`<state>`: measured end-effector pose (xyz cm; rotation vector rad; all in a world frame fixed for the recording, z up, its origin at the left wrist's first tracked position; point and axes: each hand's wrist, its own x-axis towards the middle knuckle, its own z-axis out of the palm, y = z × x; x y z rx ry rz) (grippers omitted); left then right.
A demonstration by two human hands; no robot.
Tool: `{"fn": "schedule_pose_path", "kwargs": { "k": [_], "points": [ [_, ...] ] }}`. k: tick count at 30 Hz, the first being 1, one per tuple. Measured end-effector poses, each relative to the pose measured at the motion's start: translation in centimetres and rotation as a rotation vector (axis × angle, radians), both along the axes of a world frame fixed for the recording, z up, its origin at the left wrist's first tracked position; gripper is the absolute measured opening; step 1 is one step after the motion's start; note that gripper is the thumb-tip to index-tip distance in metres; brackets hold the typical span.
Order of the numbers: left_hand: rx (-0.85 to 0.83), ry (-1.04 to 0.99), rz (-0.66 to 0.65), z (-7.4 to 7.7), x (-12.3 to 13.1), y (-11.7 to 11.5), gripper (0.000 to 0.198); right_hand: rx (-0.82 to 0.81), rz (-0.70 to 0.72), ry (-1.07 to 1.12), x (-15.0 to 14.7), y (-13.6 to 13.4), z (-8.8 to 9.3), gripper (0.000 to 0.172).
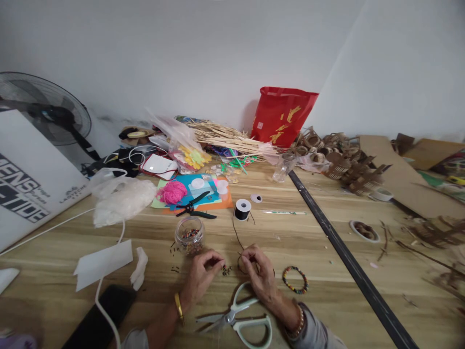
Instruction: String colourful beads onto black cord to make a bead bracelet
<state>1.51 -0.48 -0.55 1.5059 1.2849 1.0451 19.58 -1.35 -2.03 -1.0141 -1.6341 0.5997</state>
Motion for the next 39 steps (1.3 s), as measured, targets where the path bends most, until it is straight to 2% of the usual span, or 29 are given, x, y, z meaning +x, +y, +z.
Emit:
{"fn": "schedule_pose_path", "kwargs": {
  "k": [6, 12, 21, 29, 39],
  "points": [
    [0.034, 0.087, -0.064, -0.1, 0.3, -0.3, 0.012, -0.006, 0.018, -0.051, 0.0, 0.2, -0.3, 0.011],
    [0.140, 0.275, -0.071, -0.8, 0.5, -0.9, 0.012, -0.040, 0.008, -0.063, 0.1, 0.2, -0.4, 0.012],
    [0.178, 0.533, -0.168, -0.4, 0.5, -1.5, 0.013, -0.129, -0.013, -0.001, 0.2, 0.4, -0.3, 0.016],
    [0.149, 0.577, -0.184, -0.6, 0.4, -1.5, 0.015, -0.115, -0.018, -0.029, 0.3, 0.5, -0.5, 0.018],
    [0.200, 0.599, -0.198, -0.5, 0.3, -1.6, 0.016, -0.177, 0.008, 0.008, 0.4, 0.4, -0.6, 0.019]
  ]
}}
